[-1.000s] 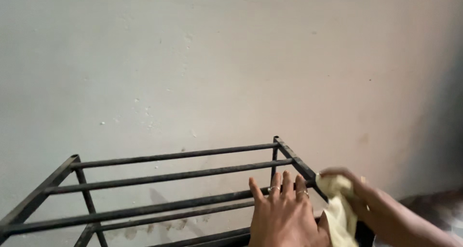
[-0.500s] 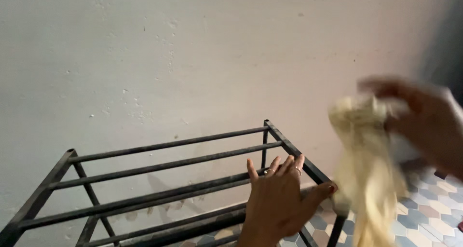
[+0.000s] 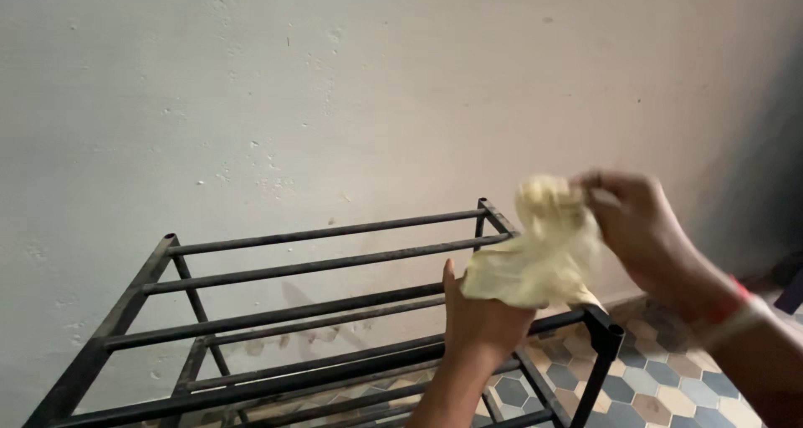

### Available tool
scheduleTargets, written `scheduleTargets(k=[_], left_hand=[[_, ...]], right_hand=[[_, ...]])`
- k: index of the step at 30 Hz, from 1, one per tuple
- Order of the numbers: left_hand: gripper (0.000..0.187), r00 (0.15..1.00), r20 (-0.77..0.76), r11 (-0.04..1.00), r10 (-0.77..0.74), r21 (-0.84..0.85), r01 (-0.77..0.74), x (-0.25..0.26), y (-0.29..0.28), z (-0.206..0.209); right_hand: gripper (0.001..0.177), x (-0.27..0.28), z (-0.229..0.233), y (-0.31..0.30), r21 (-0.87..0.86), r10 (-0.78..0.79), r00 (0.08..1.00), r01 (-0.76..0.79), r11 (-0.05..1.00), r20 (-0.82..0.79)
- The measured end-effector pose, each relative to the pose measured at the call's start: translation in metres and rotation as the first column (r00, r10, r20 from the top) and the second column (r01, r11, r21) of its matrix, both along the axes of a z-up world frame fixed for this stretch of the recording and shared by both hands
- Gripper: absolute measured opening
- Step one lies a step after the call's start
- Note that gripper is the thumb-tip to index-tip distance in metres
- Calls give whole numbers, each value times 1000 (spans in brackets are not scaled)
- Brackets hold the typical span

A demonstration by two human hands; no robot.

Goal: The person sits on the floor and wipes a black metal shoe rack with a cloth. They clean the horizontal bars and vertical supports of the rack systematically.

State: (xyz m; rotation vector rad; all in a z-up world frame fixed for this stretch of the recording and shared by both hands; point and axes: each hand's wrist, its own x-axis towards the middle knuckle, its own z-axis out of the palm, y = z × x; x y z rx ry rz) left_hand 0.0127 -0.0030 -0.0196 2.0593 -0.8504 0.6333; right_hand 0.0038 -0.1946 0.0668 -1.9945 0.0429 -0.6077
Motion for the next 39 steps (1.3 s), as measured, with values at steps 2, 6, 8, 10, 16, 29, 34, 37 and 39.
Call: scheduleTargets(k=[2, 6, 8, 10, 16, 29, 34, 37, 39], left_hand=[[26, 990, -126, 997, 58, 62, -51, 5, 0, -4], [47, 980, -195, 995, 41, -83, -59, 6, 2, 0], [47, 945, -302, 979, -128, -191, 72, 10, 5, 7], [45, 864, -340, 881, -371, -422, 212, 9, 12, 10], [49, 909, -235, 930, -344, -221, 295, -9, 17, 17], [19, 902, -352, 828, -250, -560, 11, 4, 15, 15], [20, 785, -409, 743, -466, -663, 96, 12, 20, 9], [33, 697, -297, 649, -652, -695, 311, 13, 16, 5], [43, 602, -206, 551, -771, -689, 471, 10, 12, 9]], right_hand=[[24, -6, -16, -20, -429, -136, 991, 128, 894, 12], [26, -43, -43, -27, -628, 116, 991, -133, 766, -68], [25, -53, -49, -6, -855, 328, 926, -9, 519, 189], [19, -49, -34, 13, -807, -73, 997, 12, 591, -38], [44, -37, -2, 41, -505, -125, 977, 20, 863, -175], [59, -41, -49, 48, -402, 185, 974, -222, 889, -129], [70, -45, -52, 69, -492, 301, 951, -299, 818, -78], [51, -34, -37, 46, -489, 325, 942, -323, 811, -82], [44, -30, -28, 30, -574, 319, 948, -247, 780, 25]])
